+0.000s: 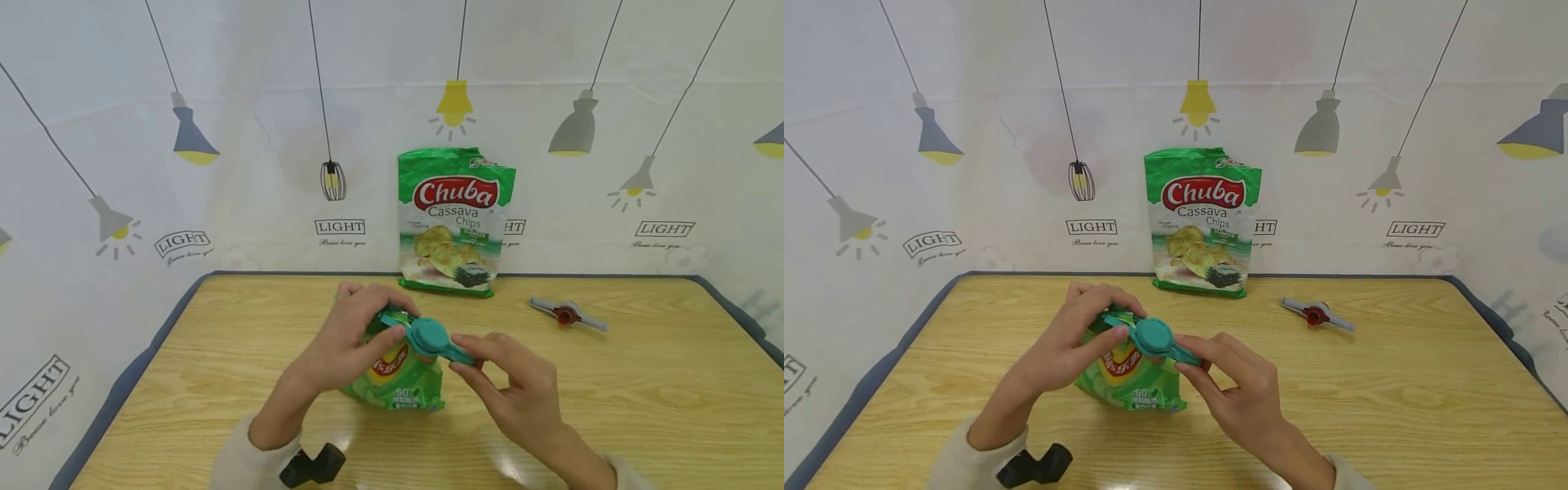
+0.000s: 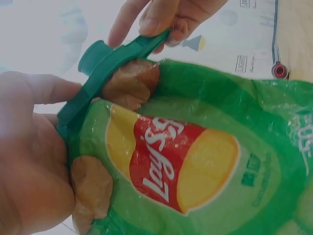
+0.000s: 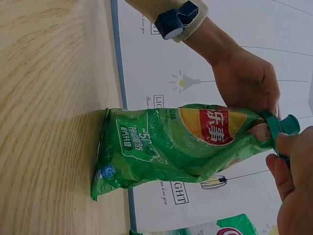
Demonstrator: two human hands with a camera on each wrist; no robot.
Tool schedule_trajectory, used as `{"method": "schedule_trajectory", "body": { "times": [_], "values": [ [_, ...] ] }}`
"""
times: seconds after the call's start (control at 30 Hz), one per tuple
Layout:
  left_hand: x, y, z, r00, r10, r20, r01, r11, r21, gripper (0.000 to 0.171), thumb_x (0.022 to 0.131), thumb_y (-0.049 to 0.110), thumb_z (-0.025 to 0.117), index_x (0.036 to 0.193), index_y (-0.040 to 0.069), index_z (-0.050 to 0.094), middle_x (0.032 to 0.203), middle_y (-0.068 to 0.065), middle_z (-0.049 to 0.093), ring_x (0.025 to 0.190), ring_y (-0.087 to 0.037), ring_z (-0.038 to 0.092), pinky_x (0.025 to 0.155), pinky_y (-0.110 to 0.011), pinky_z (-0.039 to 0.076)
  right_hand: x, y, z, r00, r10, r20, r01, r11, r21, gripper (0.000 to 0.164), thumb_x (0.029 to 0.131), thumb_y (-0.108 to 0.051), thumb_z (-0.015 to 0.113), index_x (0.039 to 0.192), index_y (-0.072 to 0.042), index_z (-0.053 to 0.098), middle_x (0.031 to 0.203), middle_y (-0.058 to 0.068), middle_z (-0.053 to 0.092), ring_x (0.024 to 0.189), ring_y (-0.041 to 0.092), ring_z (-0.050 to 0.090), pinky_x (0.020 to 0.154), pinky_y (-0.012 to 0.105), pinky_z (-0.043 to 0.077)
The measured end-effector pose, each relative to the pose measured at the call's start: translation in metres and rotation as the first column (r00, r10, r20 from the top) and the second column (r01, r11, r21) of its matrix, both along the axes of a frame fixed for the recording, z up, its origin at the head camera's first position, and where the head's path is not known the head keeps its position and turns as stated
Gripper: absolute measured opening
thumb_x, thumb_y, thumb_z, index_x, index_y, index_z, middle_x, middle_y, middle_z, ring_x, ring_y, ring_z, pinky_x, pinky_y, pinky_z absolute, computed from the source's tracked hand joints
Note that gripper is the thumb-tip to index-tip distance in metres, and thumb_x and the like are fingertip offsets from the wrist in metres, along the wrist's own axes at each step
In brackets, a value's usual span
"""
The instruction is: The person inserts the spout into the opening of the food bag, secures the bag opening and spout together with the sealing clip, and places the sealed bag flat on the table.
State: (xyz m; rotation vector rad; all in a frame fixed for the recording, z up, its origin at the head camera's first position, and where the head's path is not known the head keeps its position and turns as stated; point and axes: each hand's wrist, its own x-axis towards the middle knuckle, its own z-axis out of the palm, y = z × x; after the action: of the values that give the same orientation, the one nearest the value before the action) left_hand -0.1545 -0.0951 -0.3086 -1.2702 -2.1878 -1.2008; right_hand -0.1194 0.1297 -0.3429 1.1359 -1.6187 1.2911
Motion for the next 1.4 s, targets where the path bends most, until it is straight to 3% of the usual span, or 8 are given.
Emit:
{"method": "schedule_trajectory", "body": {
  "times": [0.17,0.37,0.57,0.87,1.03,1.17,1.4],
  "values": [
    [0.002,0.003,0.0,1.0,0.022,0.004,-0.023,1.0,0.012,0.023,0.1,0.027,0.05,0.11,0.01,0.06,0.106,0.002,0.065,0.096,-0.009,0.057,0.079,-0.039,0.023,-0.004,0.004,-0.008,1.0,-0.024,0.019,0.024,1.0,0.006,0.028,0.087,-0.009,0.07,0.108,0.009,0.067,0.083,0.012,0.067,0.068,0.012,0.059,0.064,0.019,0.049],
    [0.001,-0.002,0.0,1.0,-0.019,0.015,0.019,1.0,-0.016,0.042,0.101,0.044,0.04,0.115,0.009,0.058,0.111,0.002,0.063,0.097,-0.009,0.056,0.079,-0.039,0.022,-0.001,0.003,-0.004,0.998,-0.014,0.053,0.014,1.0,0.0,0.028,0.086,-0.008,0.071,0.108,0.009,0.067,0.086,0.013,0.068,0.07,0.013,0.062,0.067,0.019,0.05],
    [0.001,-0.005,0.0,0.999,-0.05,0.015,0.051,0.998,-0.039,0.043,0.102,0.043,0.038,0.119,0.008,0.055,0.113,0.001,0.062,0.094,-0.009,0.054,0.08,-0.039,0.022,0.004,0.001,0.004,0.999,-0.029,0.045,0.029,1.0,0.004,0.026,0.088,-0.01,0.069,0.107,0.008,0.068,0.084,0.013,0.068,0.068,0.013,0.061,0.066,0.019,0.05],
    [0.0,-0.003,-0.002,0.999,-0.012,0.052,0.015,0.998,-0.053,0.035,0.102,0.037,0.045,0.12,0.008,0.054,0.115,-0.001,0.06,0.097,-0.009,0.054,0.08,-0.038,0.023,0.003,-0.001,0.002,0.999,-0.012,0.033,0.012,1.0,-0.006,0.023,0.087,-0.008,0.07,0.105,0.007,0.069,0.082,0.012,0.066,0.068,0.013,0.059,0.064,0.019,0.049],
    [0.0,0.0,-0.002,1.0,0.003,0.026,-0.002,0.999,-0.036,0.032,0.101,0.035,0.045,0.116,0.008,0.055,0.108,0.0,0.062,0.092,-0.009,0.054,0.078,-0.039,0.023,-0.002,0.002,-0.008,0.999,-0.022,0.03,0.022,1.0,0.0,0.018,0.085,-0.006,0.072,0.1,0.002,0.072,0.083,0.01,0.066,0.071,0.015,0.063,0.065,0.02,0.051],
    [0.0,0.002,-0.002,1.0,0.012,0.009,-0.012,0.999,-0.03,0.041,0.102,0.043,0.039,0.115,0.008,0.055,0.106,0.0,0.061,0.089,-0.009,0.053,0.077,-0.038,0.022,-0.004,0.005,-0.015,0.998,-0.035,0.054,0.035,0.999,0.004,0.017,0.084,-0.006,0.072,0.099,0.002,0.072,0.084,0.01,0.067,0.073,0.015,0.065,0.066,0.02,0.051],
    [-0.004,0.001,-0.002,0.997,0.015,-0.079,-0.018,0.999,-0.038,0.041,0.097,0.043,0.041,0.111,0.007,0.056,0.102,0.001,0.062,0.081,-0.008,0.053,0.076,-0.038,0.022,-0.004,0.005,-0.013,0.999,0.001,0.055,-0.001,1.0,-0.016,0.016,0.084,-0.003,0.072,0.099,0.004,0.072,0.084,0.012,0.067,0.073,0.015,0.065,0.065,0.019,0.051]
  ]
}}
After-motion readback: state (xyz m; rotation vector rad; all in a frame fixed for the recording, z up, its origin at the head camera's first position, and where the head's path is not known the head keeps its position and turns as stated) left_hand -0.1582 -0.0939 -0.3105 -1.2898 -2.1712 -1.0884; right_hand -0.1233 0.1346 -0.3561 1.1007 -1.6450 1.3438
